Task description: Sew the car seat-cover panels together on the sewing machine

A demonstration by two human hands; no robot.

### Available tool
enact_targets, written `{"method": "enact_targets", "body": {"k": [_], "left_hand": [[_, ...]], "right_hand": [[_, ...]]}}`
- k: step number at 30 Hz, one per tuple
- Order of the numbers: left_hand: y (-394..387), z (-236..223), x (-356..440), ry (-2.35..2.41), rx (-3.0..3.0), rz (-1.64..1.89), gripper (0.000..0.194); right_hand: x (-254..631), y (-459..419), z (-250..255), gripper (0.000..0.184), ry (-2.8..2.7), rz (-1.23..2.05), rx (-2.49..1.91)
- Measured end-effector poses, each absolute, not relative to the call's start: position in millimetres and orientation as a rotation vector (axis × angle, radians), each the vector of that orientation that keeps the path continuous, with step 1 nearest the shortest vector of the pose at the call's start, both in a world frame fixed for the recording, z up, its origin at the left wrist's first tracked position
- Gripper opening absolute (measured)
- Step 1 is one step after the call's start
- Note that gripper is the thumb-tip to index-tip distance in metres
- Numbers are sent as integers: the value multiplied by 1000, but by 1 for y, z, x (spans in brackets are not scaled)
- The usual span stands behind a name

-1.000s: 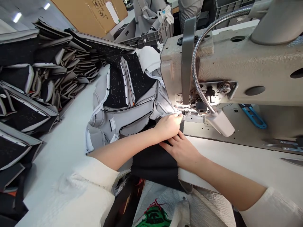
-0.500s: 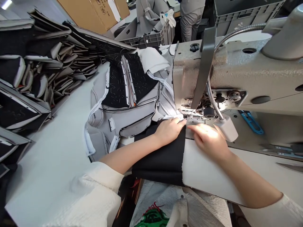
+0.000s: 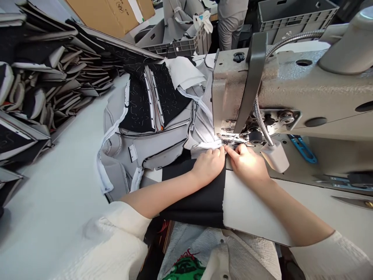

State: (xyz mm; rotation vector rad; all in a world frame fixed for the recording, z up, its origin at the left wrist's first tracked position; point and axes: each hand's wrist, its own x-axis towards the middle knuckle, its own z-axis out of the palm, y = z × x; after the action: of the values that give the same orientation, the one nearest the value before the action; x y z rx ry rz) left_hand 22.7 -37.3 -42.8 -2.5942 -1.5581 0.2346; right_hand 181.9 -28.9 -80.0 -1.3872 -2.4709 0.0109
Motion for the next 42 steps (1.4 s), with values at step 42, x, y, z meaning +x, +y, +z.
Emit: {"method": "enact_targets", "body": {"k": [42], "left_hand": [[-33, 24, 45, -1836, -2621, 1239, 82]], "right_hand": [[163, -111, -57, 55, -2837, 254, -494]]}}
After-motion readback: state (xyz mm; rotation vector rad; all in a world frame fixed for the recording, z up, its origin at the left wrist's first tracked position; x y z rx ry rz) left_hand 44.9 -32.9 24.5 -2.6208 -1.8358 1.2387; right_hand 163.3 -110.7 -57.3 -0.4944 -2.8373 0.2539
